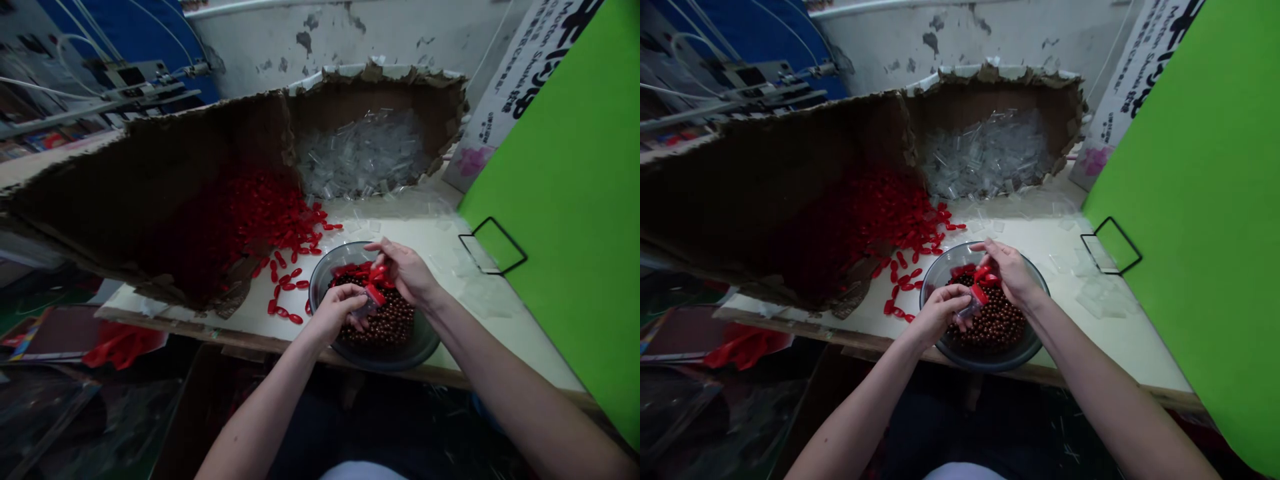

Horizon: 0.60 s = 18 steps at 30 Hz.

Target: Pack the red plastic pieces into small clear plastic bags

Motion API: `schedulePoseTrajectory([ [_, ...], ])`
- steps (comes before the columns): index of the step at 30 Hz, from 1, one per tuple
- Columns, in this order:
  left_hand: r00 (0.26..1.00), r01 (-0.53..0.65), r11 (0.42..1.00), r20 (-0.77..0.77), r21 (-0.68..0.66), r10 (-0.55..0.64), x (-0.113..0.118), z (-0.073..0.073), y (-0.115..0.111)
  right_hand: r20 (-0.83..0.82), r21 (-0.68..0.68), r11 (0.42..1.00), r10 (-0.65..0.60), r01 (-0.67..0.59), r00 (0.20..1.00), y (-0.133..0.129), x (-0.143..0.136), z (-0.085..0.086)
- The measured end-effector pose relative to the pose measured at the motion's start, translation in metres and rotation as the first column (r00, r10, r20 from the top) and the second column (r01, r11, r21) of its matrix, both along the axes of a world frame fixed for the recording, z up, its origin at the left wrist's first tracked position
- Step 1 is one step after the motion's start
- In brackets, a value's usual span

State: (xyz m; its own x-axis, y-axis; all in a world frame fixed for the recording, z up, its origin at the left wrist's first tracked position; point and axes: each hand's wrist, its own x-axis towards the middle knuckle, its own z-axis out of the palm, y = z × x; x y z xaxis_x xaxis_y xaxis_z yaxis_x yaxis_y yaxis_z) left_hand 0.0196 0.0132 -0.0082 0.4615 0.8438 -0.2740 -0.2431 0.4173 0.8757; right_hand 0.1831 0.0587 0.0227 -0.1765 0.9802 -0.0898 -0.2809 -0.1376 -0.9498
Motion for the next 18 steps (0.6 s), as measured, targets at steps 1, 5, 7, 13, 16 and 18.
schedulePoseTrajectory([
  [1, 1.000, 0.000, 1.000, 0.006, -0.006, 0.000, 0.000, 0.001, -0.001, 0.026, 0.017, 1.000, 0.002, -0.002, 1.000, -0.001, 0.001, -0.001],
  [5, 1.000, 0.008, 1.000, -0.012, -0.010, -0.008, 0.008, 0.003, -0.005, 0.085, 0.022, 0.996, 0.086, -0.088, 0.993, -0.008, -0.003, -0.006],
  [7, 0.999, -0.015, 1.000, -0.038, 0.009, 0.016, 0.016, 0.006, -0.009, 0.094, 0.043, 0.995, 0.087, -0.091, 0.992, -0.011, -0.009, -0.008],
  [13, 0.929, -0.268, 0.927, -0.186, 0.264, 0.321, 0.035, 0.011, -0.021, 0.150, 0.079, 0.993, 0.074, -0.086, 0.986, -0.023, -0.019, -0.014],
  [16, 0.887, -0.279, 0.877, -0.246, 0.392, 0.392, 0.035, 0.010, -0.025, 0.163, 0.124, 0.990, 0.045, -0.065, 0.986, -0.031, -0.021, -0.015],
  [18, 0.888, -0.235, 0.880, -0.276, 0.414, 0.367, 0.034, 0.011, -0.027, 0.168, 0.125, 0.990, 0.044, -0.066, 0.985, -0.038, -0.024, -0.013],
])
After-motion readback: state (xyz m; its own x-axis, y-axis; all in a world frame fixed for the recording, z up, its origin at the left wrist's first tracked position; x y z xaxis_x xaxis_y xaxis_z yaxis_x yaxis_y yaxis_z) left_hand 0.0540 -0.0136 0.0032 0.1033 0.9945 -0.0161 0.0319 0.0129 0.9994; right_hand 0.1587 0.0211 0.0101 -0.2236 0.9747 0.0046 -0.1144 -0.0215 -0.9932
